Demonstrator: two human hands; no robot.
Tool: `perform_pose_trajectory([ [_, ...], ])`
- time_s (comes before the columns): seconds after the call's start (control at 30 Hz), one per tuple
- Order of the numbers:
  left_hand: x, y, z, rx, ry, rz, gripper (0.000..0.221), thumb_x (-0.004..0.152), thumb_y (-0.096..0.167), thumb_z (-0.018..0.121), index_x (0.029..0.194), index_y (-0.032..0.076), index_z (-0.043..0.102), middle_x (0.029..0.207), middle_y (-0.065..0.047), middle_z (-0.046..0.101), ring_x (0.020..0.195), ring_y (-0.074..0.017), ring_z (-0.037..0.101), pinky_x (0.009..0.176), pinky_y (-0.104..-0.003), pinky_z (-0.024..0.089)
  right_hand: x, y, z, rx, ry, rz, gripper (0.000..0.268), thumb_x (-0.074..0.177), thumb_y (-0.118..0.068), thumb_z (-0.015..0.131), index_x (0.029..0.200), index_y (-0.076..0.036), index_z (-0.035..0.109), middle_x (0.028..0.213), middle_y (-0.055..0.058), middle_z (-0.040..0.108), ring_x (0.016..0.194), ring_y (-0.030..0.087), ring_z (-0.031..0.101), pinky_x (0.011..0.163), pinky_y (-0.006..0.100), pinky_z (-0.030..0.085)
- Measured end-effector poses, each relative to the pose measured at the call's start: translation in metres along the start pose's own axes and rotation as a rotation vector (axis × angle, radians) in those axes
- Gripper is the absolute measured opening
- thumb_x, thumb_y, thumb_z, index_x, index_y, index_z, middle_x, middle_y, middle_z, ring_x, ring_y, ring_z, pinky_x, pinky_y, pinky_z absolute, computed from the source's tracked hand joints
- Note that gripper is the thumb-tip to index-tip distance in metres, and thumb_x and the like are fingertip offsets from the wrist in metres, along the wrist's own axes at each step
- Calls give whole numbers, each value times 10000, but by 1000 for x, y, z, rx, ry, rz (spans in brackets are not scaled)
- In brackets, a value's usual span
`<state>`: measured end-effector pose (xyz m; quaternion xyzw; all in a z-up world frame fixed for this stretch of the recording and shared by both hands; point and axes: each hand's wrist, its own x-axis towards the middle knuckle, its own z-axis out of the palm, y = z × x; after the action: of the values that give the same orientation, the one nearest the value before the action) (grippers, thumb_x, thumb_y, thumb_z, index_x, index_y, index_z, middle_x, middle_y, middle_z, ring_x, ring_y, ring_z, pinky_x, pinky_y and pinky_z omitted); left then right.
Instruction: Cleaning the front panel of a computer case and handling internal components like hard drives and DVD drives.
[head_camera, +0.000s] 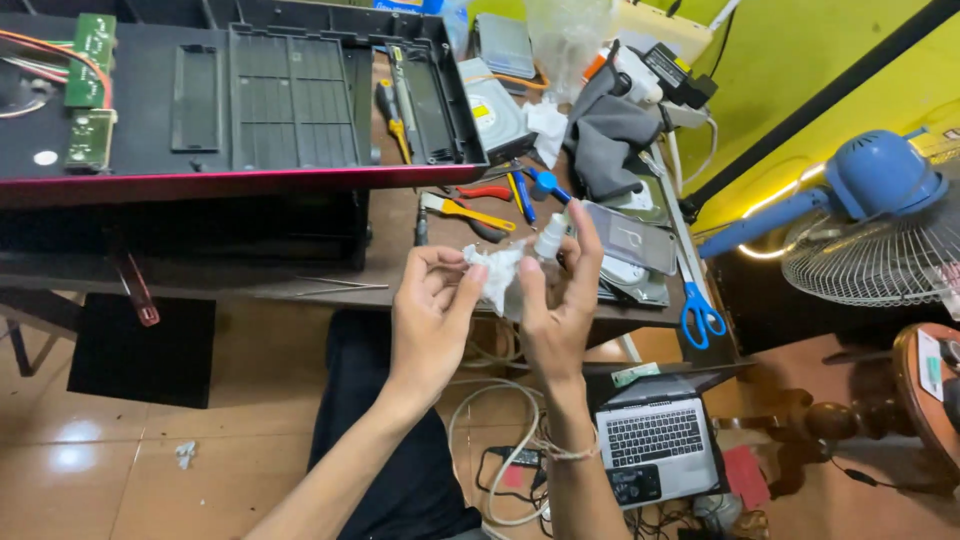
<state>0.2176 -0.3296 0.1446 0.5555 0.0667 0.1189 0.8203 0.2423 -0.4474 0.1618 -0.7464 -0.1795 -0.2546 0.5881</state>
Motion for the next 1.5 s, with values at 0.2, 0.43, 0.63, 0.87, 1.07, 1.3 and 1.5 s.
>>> perform_pose_trajectory([
  [0.2,25,-11,2,-4,111,-77,220,984,208,698,1126,53,631,968,-96,693,878,-111,679,849,-316,585,-1,75,19,53,-49,146,451,925,103,622,1341,-20,497,1230,157,615,1199,381,670,992,502,559],
  [0.43,26,-9,-4,-43,93,-170,389,843,139,832,1166,34,643,970,-94,668,843,-112,678,870,-328,591,-5,83,25,111,-67,197,467,892,113,630,1309,-35,479,1215,132,597,1214,316,664,1025,481,551],
  [0.63,15,-4,-7,-71,62,-156,388,829,143,853,1140,41,644,918,-100,668,781,-99,676,810,-286,597,-15,74,9,-95,264,-37,359,900,-154,651,1241,-77,571,1078,66,605,998,172,628,925,337,536],
  [0.87,-8,37,-21,-52,58,-32,300,819,154,860,1025,19,690,853,-132,713,731,-112,707,747,-276,628,-19,-2,24,375,-24,226,301,917,-191,706,1109,38,669,777,156,681,536,132,617,541,299,582],
  [1.07,-18,83,-57,-108,-89,169,164,920,10,686,1064,-57,647,971,-129,719,826,-132,660,772,-243,553,6,-50,32,474,-200,318,140,930,13,676,1057,36,624,901,123,707,692,138,642,642,236,558],
  [1.3,-5,128,-87,602,234,669,155,846,-11,755,950,-4,640,913,-57,682,714,-125,605,691,-234,538,77,-87,64,76,-227,-37,331,954,57,701,1240,-15,551,976,99,720,849,115,716,605,145,446],
  [1.5,24,111,-119,174,207,-114,626,864,477,710,1136,-82,635,994,-272,751,839,-329,778,824,-469,622,108,-69,109,-20,-321,-110,165,935,4,748,1091,-49,734,890,81,771,784,143,715,711,291,593],
])
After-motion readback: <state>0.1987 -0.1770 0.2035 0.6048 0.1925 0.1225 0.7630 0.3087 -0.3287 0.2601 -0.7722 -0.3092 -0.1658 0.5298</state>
